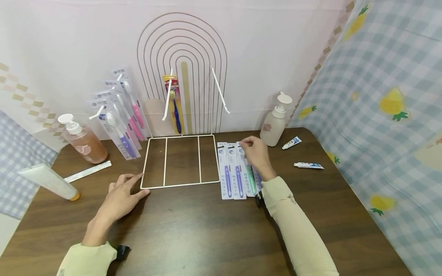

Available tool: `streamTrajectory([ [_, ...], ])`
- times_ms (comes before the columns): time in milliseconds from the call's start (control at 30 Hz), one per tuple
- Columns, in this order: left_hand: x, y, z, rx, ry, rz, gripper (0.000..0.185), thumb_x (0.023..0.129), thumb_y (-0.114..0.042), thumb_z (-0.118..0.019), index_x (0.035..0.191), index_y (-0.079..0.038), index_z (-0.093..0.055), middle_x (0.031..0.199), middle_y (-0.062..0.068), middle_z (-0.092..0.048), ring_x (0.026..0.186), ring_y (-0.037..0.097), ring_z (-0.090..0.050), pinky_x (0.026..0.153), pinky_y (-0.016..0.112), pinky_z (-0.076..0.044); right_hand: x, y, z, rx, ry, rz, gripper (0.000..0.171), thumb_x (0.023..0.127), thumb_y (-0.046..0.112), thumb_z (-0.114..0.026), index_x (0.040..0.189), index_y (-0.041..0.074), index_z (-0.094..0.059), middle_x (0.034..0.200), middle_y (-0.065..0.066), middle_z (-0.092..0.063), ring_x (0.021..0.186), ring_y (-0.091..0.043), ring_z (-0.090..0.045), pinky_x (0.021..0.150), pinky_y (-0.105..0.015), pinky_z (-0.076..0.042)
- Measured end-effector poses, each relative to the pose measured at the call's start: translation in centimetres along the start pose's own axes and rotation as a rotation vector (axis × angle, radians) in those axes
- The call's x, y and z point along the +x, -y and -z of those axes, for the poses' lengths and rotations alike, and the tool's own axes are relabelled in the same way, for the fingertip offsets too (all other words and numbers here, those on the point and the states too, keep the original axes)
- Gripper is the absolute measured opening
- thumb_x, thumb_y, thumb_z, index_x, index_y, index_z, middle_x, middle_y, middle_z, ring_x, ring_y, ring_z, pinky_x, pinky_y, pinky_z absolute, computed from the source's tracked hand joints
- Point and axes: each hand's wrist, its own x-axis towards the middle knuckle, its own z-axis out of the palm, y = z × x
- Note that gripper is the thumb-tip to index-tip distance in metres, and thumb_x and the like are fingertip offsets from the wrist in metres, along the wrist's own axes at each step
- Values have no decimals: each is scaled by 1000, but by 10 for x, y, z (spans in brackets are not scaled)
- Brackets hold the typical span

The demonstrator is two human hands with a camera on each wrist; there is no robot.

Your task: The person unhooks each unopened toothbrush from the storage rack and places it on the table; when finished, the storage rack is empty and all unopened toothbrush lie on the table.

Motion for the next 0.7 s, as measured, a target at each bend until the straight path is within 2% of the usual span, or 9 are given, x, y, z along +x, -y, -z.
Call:
streamTrajectory([
  [133, 0, -1, 0, -7, -1, 0, 74, 111, -41, -73, 173, -10, -48, 169, 24, -45, 134, 54, -44, 100, 69, -48, 8, 40, -16, 48, 50, 76, 28, 114, 18, -71, 127, -4, -81, 117, -31, -81, 74, -26, -71, 63, -21, -48],
  [233, 0, -1, 1, -11, -3, 3, 74, 110, -41, -73, 173, -10, -49, 169, 24, -45, 134, 53, -44, 100, 67, -47, 12, 72, -29, 64, 81, 144, 29, 113, 19, -73, 129, -3, -81, 117, -28, -82, 78, -33, -75, 64, -20, -50],
  [300, -1, -1, 2, -11, -5, 4, 74, 110, -42, -73, 173, -10, -49, 169, 24, -45, 134, 53, -44, 100, 67, -46, 15, 93, -39, 78, 93, 186, 29, 112, 18, -73, 130, -2, -81, 114, -23, -80, 78, -32, -74, 64, -19, -49],
  [400, -1, -1, 3, -13, -7, 9, 75, 110, -42, -73, 173, -10, -50, 169, 23, -45, 134, 52, -44, 100, 67, -46, 21, 122, -52, 130, 117, 223, 28, 112, 15, -73, 132, -3, -79, 111, -14, -74, 72, -22, -69, 62, -19, -47],
  [533, -1, -1, 4, -25, -2, 20, 75, 110, -42, -73, 173, -9, -50, 169, 23, -45, 135, 53, -44, 102, 67, -46, 30, 153, -66, 167, 142, 244, 34, 112, 14, -73, 141, -5, -74, 111, -12, -70, 68, -11, -64, 61, -19, -48],
  [700, -2, -2, 3, -34, 1, 26, 74, 110, -43, -73, 173, -10, -50, 169, 22, -45, 135, 51, -45, 103, 65, -46, 39, 175, -77, 176, 144, 236, 42, 113, 15, -73, 151, -2, -67, 114, -12, -69, 70, -16, -67, 60, -20, -48],
])
